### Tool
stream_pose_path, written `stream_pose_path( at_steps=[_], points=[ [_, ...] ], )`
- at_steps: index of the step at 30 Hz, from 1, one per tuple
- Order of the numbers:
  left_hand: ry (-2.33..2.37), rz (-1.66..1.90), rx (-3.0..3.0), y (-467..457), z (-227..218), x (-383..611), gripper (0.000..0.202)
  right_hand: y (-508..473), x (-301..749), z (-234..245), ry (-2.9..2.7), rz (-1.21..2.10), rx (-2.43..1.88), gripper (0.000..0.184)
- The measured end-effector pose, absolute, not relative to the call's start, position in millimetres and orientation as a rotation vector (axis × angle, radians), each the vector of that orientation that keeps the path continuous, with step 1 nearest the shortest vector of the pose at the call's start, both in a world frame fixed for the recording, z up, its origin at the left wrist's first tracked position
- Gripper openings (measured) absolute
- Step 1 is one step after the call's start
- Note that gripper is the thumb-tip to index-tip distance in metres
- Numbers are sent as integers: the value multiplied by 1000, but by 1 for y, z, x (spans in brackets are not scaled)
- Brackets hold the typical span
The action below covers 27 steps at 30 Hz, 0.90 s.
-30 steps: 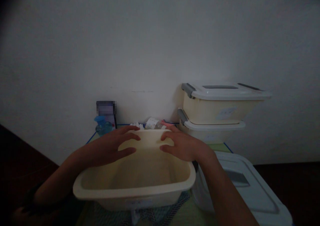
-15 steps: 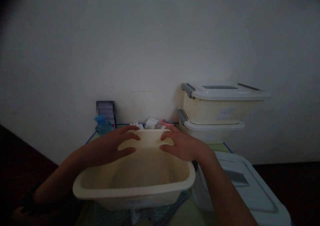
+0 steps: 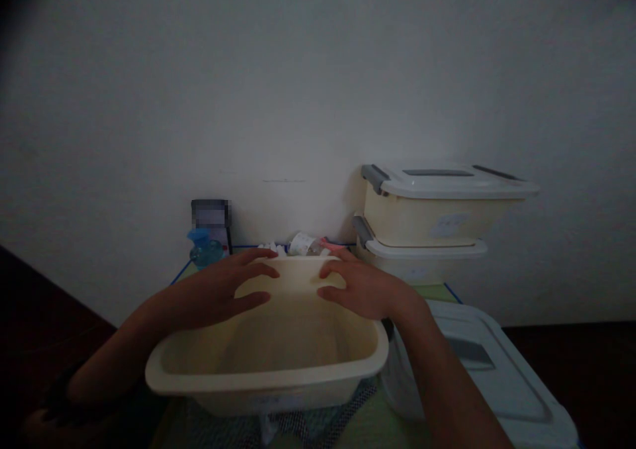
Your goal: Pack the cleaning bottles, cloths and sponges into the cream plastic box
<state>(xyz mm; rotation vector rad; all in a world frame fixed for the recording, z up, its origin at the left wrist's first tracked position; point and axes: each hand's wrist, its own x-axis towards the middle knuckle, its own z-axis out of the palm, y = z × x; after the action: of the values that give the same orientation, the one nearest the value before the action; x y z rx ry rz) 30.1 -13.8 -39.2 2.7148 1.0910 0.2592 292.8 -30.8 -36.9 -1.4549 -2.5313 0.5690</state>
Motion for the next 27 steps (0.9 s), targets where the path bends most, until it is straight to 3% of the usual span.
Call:
stream_pose_path(
  at_steps=[27],
  points=[
    [1088, 278, 2721, -14, -41, 30, 30, -33, 289, -31, -2549, 560, -1506, 40]
  ],
)
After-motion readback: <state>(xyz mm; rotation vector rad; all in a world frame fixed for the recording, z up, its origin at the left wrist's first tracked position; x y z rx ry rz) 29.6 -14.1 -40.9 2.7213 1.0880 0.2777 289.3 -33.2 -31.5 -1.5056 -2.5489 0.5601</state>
